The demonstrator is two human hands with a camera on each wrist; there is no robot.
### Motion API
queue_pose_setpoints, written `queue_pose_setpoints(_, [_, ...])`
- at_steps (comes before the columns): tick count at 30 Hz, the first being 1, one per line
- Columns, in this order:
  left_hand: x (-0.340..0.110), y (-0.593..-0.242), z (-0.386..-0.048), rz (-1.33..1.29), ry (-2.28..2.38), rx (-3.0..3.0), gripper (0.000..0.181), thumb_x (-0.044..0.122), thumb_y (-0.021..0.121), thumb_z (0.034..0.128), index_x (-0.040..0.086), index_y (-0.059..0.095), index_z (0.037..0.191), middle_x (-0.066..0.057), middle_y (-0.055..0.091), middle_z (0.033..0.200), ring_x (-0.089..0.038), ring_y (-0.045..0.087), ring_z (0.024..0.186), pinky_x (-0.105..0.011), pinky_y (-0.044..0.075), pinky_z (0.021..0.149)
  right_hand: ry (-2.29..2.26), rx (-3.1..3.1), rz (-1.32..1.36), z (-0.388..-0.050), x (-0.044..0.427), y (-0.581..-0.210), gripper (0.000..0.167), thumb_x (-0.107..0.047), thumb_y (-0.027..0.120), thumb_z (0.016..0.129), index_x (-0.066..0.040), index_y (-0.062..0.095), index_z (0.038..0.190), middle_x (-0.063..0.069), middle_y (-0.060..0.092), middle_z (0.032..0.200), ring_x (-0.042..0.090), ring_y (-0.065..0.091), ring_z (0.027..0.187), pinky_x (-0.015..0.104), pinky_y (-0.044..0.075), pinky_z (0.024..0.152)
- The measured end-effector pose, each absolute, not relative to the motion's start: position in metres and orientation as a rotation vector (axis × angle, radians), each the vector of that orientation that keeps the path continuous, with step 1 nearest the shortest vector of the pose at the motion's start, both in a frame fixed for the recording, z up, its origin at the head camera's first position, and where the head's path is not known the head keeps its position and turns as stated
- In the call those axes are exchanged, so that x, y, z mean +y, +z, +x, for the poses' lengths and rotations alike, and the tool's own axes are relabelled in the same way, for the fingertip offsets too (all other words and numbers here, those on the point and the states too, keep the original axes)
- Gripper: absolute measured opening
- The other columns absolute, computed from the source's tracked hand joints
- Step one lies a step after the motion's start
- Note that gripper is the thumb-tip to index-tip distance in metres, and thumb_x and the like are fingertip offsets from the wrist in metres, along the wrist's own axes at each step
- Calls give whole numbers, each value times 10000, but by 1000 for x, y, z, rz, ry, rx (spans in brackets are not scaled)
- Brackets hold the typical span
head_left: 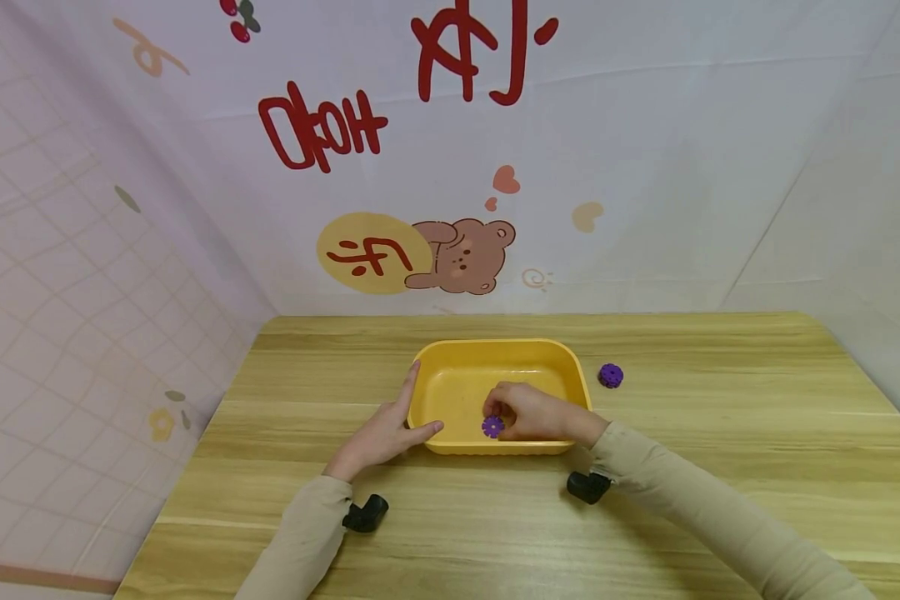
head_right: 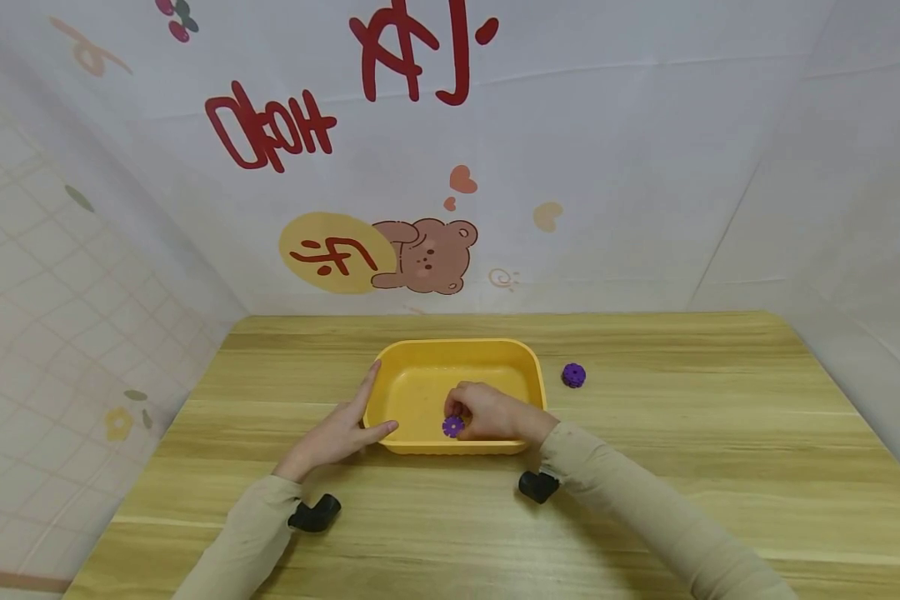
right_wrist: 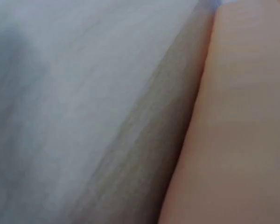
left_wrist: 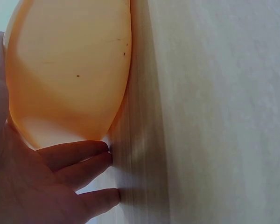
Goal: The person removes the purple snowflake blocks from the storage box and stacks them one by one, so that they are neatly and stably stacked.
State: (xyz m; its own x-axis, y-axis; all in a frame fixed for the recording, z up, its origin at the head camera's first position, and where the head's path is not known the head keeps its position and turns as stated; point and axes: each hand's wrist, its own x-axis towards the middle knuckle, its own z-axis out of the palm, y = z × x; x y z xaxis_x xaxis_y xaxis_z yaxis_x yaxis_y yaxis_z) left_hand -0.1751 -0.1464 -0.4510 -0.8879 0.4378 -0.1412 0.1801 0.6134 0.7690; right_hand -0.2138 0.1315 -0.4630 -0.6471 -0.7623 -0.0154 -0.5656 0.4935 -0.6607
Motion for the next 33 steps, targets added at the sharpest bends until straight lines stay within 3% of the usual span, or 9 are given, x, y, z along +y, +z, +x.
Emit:
queue_pose_setpoints(6, [-147,-451,-175,511,1148,2530,1037,451,651,910,208,-132,1546,-56,591,855,-153,555,772,-364,434,828,-823,2475,-1193,-213,128,-463,259,-115,800,793,-50,642,989,4,556,930,123,523,813,253,474,743])
queue_pose_setpoints(15, [-146,-452,-175,505,1156,2540,1042,453,661,903,205,-117,1550,-82,600,952,-164,555,825,-389,434,884,-935,2437,-1186,-210,129,-460,278,-194,780,814,-64,625,1004,-16,568,938,130,530,817,259,474,748])
queue_pose_setpoints(23, [-146,-452,-175,497,1165,2544,1033,452,660,903,206,-104,1553,-146,604,1117,-174,560,882,-411,423,934,-1073,2425,-1169,-209,130,-458,274,-125,766,779,-94,612,1003,-47,594,917,145,549,801,280,482,721])
queue_pose_setpoints(33, [-145,-451,-175,506,1157,2558,1037,445,666,901,189,-97,1555,-172,590,1161,-180,555,871,-408,429,917,-1267,2365,-1050,-210,130,-455,273,-49,713,734,-75,605,984,-27,615,895,145,591,854,300,519,777])
